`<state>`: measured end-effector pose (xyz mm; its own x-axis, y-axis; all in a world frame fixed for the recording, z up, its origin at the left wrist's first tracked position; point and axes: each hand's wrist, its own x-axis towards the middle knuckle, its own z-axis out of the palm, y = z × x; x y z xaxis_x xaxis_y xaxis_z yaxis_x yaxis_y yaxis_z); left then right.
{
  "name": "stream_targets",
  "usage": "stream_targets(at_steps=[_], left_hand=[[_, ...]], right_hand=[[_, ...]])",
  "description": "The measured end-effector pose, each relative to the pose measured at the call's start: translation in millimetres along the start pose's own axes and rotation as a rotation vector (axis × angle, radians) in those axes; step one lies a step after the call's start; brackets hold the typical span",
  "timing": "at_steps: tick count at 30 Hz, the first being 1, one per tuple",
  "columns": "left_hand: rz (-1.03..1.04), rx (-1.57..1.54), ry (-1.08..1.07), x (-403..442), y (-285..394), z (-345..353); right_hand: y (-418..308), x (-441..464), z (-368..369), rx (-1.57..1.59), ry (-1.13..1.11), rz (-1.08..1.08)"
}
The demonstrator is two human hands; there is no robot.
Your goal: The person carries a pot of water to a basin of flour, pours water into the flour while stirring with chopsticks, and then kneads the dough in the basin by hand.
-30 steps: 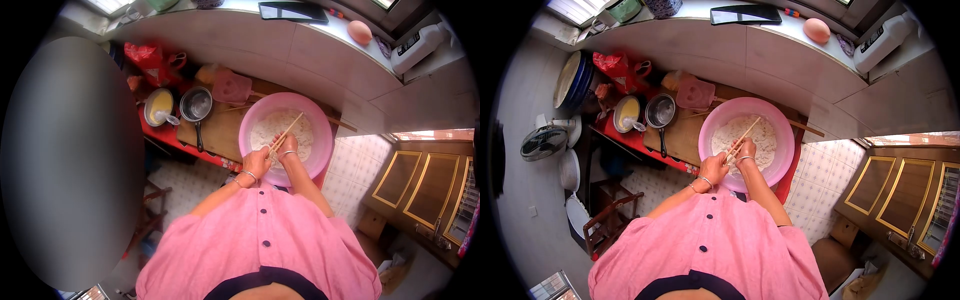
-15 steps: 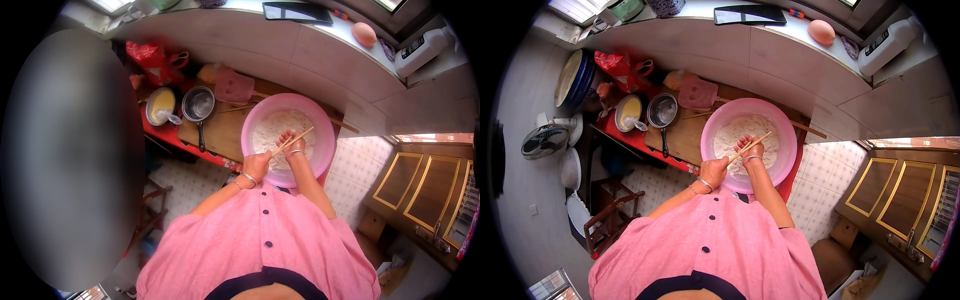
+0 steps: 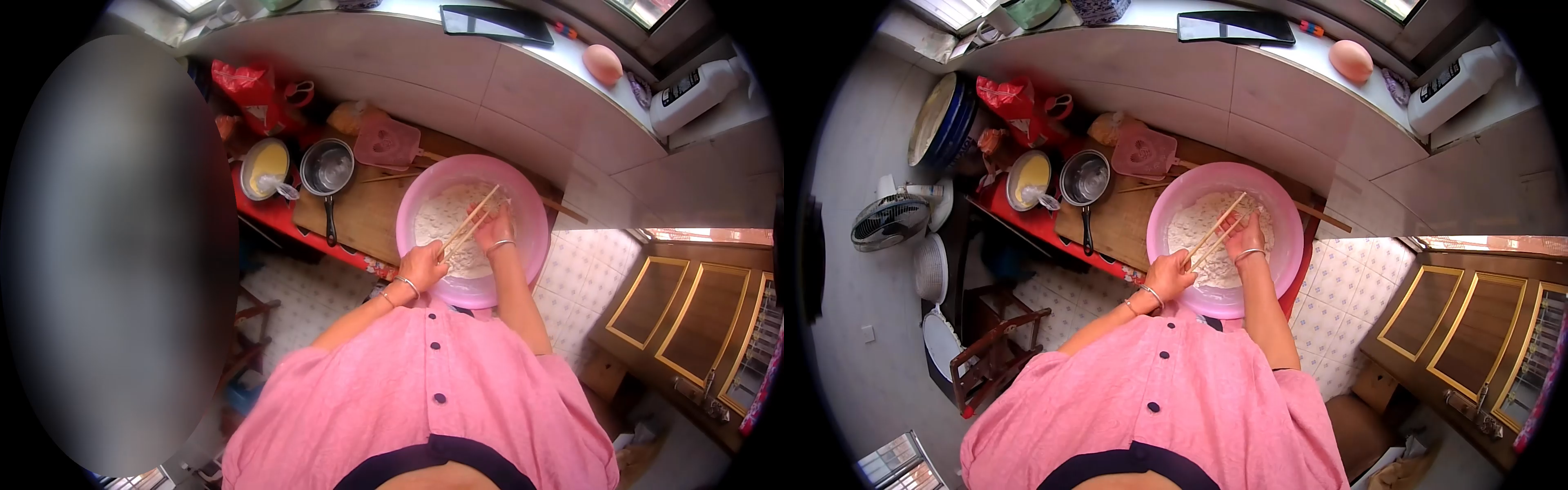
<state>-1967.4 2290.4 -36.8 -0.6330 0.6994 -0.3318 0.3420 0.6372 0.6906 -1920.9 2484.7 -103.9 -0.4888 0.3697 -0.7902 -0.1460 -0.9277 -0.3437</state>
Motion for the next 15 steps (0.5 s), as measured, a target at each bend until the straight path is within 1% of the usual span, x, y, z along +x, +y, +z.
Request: stream_targets(at_steps=[3, 4, 6, 7, 12, 14, 15], left_hand=[[0.012, -0.039, -0.019, 2, -3, 2], [0.009, -0.038, -0.017, 2, -4, 3], [0.048, -0.278, -0.12, -1, -4, 5], [0.041, -0.315, -0.13, -1, -7, 9], [0.055, -0.265, -0.082, -7, -8, -9], [0.079, -0.203, -0.129, -17, -19, -22], [0.101, -0.209, -0.145, -24, -18, -35]], right_hand=[[10, -18, 7, 0.064, -0.192, 0.06], [8, -18, 4, 0.063, -0.193, 0.063], [1, -19, 4, 0.03, -0.161, 0.017], [1, -18, 9, 0.062, -0.061, 0.025], [-7, 2, 8, 0.032, -0.03, -0.015], [-19, 13, 0, -0.066, -0.046, -0.091], [-25, 14, -1, -0.06, -0.02, -0.118]])
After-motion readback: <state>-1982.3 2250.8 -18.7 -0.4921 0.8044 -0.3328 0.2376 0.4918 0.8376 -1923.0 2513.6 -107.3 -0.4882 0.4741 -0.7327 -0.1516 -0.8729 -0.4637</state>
